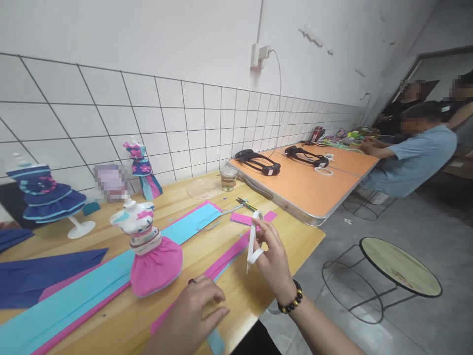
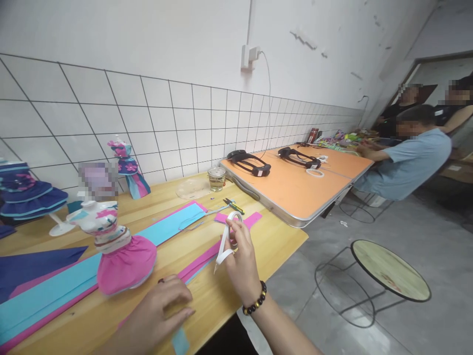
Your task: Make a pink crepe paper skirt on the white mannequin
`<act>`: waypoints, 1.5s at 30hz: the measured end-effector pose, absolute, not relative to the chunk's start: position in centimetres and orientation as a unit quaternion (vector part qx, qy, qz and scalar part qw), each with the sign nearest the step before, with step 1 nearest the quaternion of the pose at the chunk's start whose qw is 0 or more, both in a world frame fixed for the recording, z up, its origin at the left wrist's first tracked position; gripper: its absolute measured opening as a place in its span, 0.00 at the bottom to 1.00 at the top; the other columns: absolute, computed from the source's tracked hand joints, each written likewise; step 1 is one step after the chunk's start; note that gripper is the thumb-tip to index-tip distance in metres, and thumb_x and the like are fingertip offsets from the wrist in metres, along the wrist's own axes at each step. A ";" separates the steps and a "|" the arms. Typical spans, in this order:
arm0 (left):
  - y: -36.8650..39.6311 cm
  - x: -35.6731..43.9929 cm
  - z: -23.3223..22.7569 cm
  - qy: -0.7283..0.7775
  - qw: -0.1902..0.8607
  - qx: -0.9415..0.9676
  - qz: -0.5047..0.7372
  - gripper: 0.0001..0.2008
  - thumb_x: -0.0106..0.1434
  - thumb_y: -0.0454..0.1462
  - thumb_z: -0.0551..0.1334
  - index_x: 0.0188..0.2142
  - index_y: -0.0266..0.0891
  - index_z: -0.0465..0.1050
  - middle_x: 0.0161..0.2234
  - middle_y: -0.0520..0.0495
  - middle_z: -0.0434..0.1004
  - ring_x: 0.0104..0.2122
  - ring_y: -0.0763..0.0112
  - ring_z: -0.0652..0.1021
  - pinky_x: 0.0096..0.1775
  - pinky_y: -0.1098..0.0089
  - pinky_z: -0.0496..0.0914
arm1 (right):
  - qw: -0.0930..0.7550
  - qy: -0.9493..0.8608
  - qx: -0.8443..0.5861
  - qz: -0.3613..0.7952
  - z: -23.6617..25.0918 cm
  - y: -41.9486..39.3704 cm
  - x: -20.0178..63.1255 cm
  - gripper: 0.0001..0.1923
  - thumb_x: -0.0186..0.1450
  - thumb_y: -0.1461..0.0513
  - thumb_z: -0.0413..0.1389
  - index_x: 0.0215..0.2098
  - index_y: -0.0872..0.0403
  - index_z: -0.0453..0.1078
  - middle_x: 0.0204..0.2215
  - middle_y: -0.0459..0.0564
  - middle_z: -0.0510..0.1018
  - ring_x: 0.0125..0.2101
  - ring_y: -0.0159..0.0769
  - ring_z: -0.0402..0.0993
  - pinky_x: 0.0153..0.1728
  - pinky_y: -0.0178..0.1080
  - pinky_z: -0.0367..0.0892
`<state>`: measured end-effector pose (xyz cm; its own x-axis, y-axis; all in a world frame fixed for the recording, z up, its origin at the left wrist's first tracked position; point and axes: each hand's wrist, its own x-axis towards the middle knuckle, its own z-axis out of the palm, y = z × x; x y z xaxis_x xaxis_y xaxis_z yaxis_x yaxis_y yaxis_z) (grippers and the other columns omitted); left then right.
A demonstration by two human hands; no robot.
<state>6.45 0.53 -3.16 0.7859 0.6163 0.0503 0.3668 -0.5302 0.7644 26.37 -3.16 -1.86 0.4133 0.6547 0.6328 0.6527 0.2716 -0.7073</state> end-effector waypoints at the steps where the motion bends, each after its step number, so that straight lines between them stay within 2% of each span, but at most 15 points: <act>1: 0.5 6.5 -3.0 0.315 0.410 0.836 0.184 0.03 0.55 0.37 0.62 0.28 0.39 0.71 0.29 0.48 0.73 0.32 0.67 0.71 0.36 0.68 0.63 | 0.584 -0.545 -0.601 0.004 -1.9 -3.1 25.9 0.19 0.65 0.67 0.47 0.53 0.51 0.62 0.44 0.54 0.67 0.33 0.34 0.68 0.35 0.39 0.68; 4: 0.5 6.7 -2.5 0.364 0.489 0.759 0.231 0.08 0.51 0.39 0.65 0.29 0.40 0.69 0.28 0.48 0.73 0.30 0.67 0.71 0.34 0.69 0.65 | 0.576 -0.562 -0.593 0.015 -2.2 -2.9 24.3 0.19 0.65 0.68 0.47 0.54 0.50 0.61 0.44 0.54 0.67 0.37 0.36 0.68 0.35 0.40 0.68; 7: 0.4 6.8 -1.9 0.360 0.564 0.699 0.253 0.07 0.51 0.38 0.64 0.29 0.38 0.69 0.29 0.47 0.73 0.29 0.68 0.72 0.34 0.69 0.66 | 0.568 -0.587 -0.577 0.021 -2.6 -2.7 22.7 0.20 0.65 0.68 0.46 0.54 0.50 0.60 0.46 0.56 0.66 0.43 0.39 0.67 0.36 0.41 0.69; 9: 0.4 6.8 -1.7 0.362 0.588 0.676 0.256 0.07 0.51 0.38 0.64 0.28 0.37 0.69 0.28 0.48 0.73 0.28 0.69 0.71 0.33 0.70 0.65 | 0.567 -0.597 -0.568 0.021 -2.7 -2.6 22.0 0.20 0.65 0.68 0.45 0.54 0.50 0.60 0.45 0.56 0.66 0.43 0.40 0.67 0.36 0.41 0.69; 14: 0.3 6.6 -1.3 0.361 0.625 0.652 0.230 0.08 0.54 0.39 0.62 0.25 0.36 0.68 0.21 0.53 0.66 0.23 0.75 0.65 0.27 0.73 0.59 | 0.571 -0.596 -0.565 0.011 -2.5 -2.4 21.4 0.18 0.66 0.68 0.46 0.53 0.50 0.60 0.42 0.55 0.66 0.39 0.38 0.68 0.35 0.41 0.69; 17: 0.4 6.5 -1.3 0.341 0.648 0.640 0.231 0.09 0.54 0.40 0.62 0.27 0.36 0.67 0.22 0.54 0.64 0.23 0.76 0.64 0.26 0.74 0.59 | 0.570 -0.596 -0.565 0.001 -2.4 -2.4 21.5 0.19 0.65 0.68 0.46 0.53 0.50 0.60 0.41 0.55 0.66 0.39 0.39 0.68 0.35 0.41 0.69; 23: 0.2 6.5 -1.3 0.314 0.664 0.633 0.245 0.08 0.54 0.40 0.62 0.29 0.36 0.67 0.24 0.53 0.65 0.24 0.76 0.66 0.27 0.74 0.63 | 0.560 -0.605 -0.566 -0.001 -2.7 -2.4 21.4 0.21 0.64 0.69 0.46 0.55 0.50 0.60 0.44 0.56 0.66 0.41 0.40 0.68 0.36 0.42 0.69; 28: 0.3 6.5 -1.3 0.302 0.693 0.609 0.241 0.09 0.54 0.41 0.62 0.28 0.36 0.67 0.22 0.51 0.69 0.22 0.75 0.69 0.26 0.73 0.65 | 0.557 -0.604 -0.570 -0.002 -2.7 -2.3 21.4 0.19 0.66 0.68 0.45 0.54 0.51 0.61 0.45 0.57 0.66 0.43 0.40 0.68 0.35 0.41 0.70; 39: 0.8 6.3 -2.6 0.281 0.778 0.513 0.231 0.10 0.53 0.40 0.63 0.26 0.36 0.65 0.21 0.49 0.71 0.21 0.75 0.70 0.20 0.75 0.65 | 0.535 -0.614 -0.578 -0.037 -3.3 -2.8 21.9 0.21 0.66 0.69 0.46 0.56 0.50 0.57 0.46 0.57 0.65 0.44 0.40 0.68 0.39 0.43 0.70; 42: 0.9 6.2 -2.5 0.292 0.768 0.517 0.238 0.09 0.52 0.40 0.62 0.26 0.36 0.64 0.21 0.49 0.71 0.21 0.75 0.70 0.21 0.75 0.65 | 0.527 -0.624 -0.576 -0.026 -3.7 -3.7 22.2 0.23 0.65 0.67 0.48 0.59 0.49 0.55 0.48 0.57 0.64 0.48 0.43 0.66 0.44 0.47 0.69; 45: 1.1 6.2 -2.4 0.304 0.748 0.540 0.239 0.08 0.51 0.39 0.60 0.25 0.37 0.63 0.21 0.50 0.70 0.21 0.75 0.70 0.21 0.75 0.65 | 0.494 -0.643 -0.585 -0.013 -4.4 -5.3 22.7 0.29 0.65 0.66 0.49 0.63 0.49 0.49 0.52 0.58 0.62 0.55 0.47 0.59 0.49 0.52 0.66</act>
<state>6.16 1.09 -2.35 0.7013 0.6852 -0.1969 -0.0294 0.3037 0.9523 22.70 -5.27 -4.41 0.1726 0.7401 0.6500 0.7658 0.3142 -0.5611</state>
